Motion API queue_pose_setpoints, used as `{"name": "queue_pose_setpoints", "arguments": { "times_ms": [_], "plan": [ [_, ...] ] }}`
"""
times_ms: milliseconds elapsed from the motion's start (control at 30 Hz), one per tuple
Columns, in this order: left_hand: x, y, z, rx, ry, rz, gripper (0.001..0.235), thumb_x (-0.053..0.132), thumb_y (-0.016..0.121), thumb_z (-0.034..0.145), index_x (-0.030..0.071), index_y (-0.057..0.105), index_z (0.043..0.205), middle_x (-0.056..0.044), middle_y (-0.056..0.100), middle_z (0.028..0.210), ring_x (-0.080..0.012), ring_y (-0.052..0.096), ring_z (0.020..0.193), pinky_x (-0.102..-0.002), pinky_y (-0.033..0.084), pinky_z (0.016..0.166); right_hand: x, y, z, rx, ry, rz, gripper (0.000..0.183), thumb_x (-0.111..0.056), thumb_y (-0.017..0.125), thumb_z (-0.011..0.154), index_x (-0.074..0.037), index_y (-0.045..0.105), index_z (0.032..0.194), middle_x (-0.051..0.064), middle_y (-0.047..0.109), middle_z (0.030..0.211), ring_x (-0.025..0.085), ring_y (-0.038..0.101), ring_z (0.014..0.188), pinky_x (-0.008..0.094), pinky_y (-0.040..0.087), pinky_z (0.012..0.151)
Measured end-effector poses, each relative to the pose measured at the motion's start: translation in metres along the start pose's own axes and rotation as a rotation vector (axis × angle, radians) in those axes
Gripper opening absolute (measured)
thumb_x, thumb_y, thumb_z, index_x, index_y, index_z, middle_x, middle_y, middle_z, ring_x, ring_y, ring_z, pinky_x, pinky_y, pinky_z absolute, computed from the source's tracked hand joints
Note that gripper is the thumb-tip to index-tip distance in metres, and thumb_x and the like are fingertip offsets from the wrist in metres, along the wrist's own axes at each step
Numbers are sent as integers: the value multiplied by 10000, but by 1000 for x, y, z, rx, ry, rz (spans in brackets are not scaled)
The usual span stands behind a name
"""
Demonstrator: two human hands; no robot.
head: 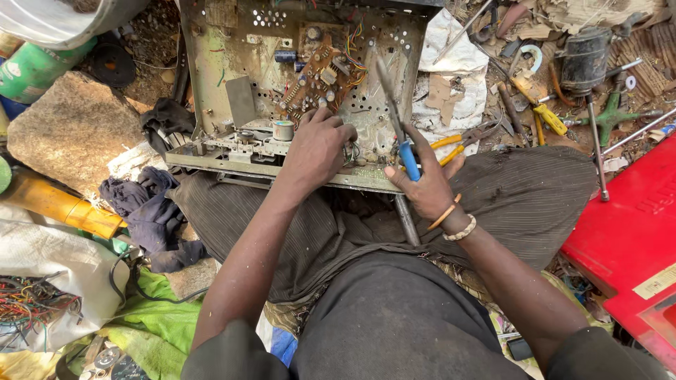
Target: The person sits on the ground and uses pliers and a screwdriver to remove wires and components from an open electronic device. They cut wires, pull out parts, and place them aside in a cluttered workspace.
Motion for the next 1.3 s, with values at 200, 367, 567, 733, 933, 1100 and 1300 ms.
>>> {"name": "queue_pose_setpoints", "arguments": {
  "times_ms": [200,367,567,733,933,1100,1300],
  "plan": [
    [7,10,7,13,39,-57,244,-46,620,748,52,731,942,-139,704,917,-378,612,998,-479,457,967,23,6,-19,217,-96,104,846,-282,756,917,-78,320,1613,237,520,1512,320,337,1465,477,-40,1253],
    [19,22,23,-28,74,-41,257,-72,611,707,51,714,907,-136,706,867,-393,611,940,-473,476,908,39,22,-46,373,-79,332,838,-153,752,912,-49,292,1605,310,-87,1661,305,-107,1529,403,144,1249],
    [13,11,11,-157,205,123,174,32,643,721,56,707,880,-91,717,879,-344,612,994,-486,473,864,25,68,-66,189,52,481,839,-257,724,908,-69,305,1610,256,483,1511,326,506,1318,412,417,1141],
    [2,10,-4,-443,57,247,234,113,637,715,111,751,920,-86,712,951,-310,610,1030,-462,493,842,15,29,-76,97,-137,-8,902,-347,740,868,-67,302,1605,241,464,1409,339,549,1242,445,451,1050],
    [13,6,-11,-374,-5,323,202,180,680,747,53,746,889,-141,693,997,-339,627,977,-461,531,794,31,-31,-89,-6,-218,-553,862,-415,756,835,-29,436,1535,265,557,1207,439,588,1069,530,468,963],
    [11,1,-12,-213,-17,136,238,242,761,839,10,719,864,-150,706,923,-375,638,953,-492,513,821,33,-22,-89,-118,-227,-673,756,-416,755,812,-66,535,1445,266,605,1052,425,620,924,537,492,833],
    [5,4,-7,-206,36,130,188,185,779,815,14,710,851,-150,705,895,-365,641,942,-465,492,919,30,6,-72,-128,-260,-607,719,-402,744,840,-86,542,1453,280,616,975,449,641,863,558,515,783]
  ]
}}
Point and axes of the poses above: each hand's wrist, its own z-axis towards the middle knuckle, its own y-axis out of the palm, x = y × z, the point moved 4 cm from there along z, towards the middle knuckle
